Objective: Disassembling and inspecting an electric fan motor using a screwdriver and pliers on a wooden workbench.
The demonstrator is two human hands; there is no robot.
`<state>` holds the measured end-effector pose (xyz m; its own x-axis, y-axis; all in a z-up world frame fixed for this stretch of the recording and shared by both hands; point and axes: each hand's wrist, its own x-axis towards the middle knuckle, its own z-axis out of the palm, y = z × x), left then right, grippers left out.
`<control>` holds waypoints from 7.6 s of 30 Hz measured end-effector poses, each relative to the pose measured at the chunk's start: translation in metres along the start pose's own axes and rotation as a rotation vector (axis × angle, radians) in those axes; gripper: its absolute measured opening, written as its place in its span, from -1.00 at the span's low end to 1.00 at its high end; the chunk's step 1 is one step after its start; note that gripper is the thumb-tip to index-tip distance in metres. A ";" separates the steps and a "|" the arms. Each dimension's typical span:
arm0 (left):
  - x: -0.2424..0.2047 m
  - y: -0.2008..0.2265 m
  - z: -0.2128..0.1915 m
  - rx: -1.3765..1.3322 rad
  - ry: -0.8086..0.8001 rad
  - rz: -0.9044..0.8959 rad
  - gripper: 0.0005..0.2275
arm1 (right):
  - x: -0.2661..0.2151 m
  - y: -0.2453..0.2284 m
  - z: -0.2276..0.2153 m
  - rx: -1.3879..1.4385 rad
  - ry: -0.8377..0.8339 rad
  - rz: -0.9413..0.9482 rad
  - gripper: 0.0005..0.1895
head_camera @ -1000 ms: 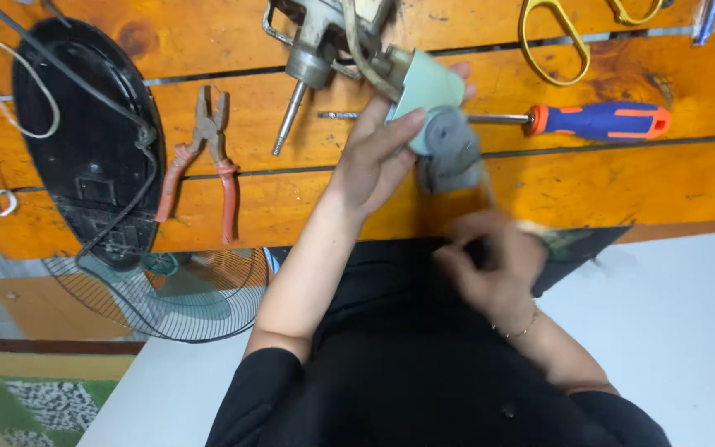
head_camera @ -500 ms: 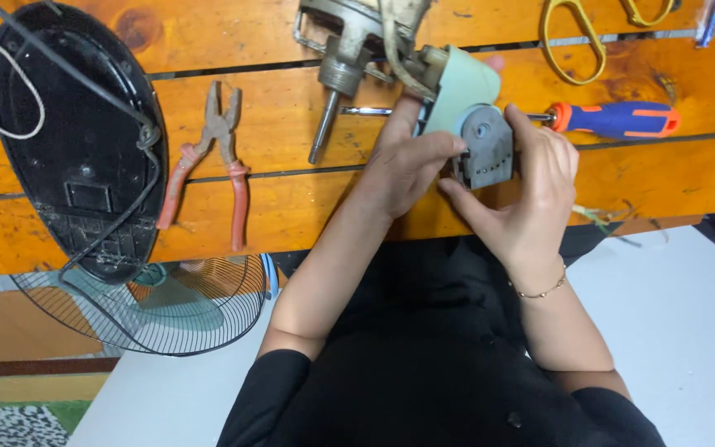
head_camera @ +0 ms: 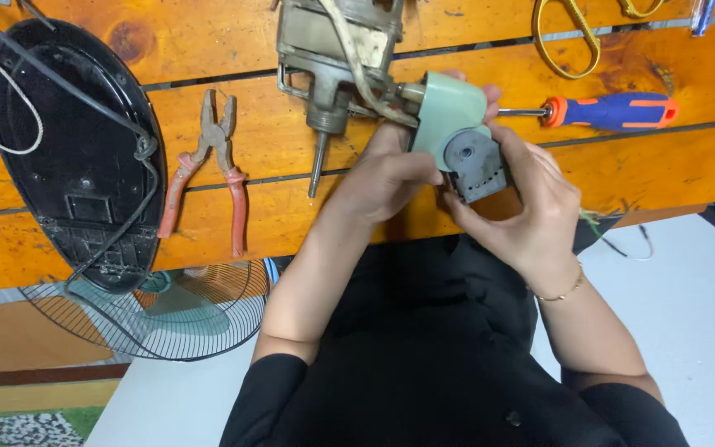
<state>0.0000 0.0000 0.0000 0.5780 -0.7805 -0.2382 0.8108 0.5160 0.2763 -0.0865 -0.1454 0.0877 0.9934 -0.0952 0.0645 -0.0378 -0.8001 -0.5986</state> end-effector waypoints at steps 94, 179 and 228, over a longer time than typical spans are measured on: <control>-0.026 -0.019 0.051 0.137 0.328 0.313 -0.57 | -0.023 0.030 -0.014 0.055 0.009 -0.159 -0.22; -0.070 0.010 0.024 -0.114 0.051 0.568 -0.61 | -0.022 -0.022 0.040 1.393 -0.811 0.167 -0.22; -0.077 0.025 0.015 -0.031 0.007 0.500 -0.60 | -0.004 -0.062 0.053 0.605 -0.324 -0.349 -0.36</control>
<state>-0.0253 0.0675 0.0394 0.8972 -0.4324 -0.0900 0.4365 0.8370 0.3301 -0.0827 -0.0638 0.0826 0.9225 0.3564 0.1486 0.2571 -0.2799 -0.9249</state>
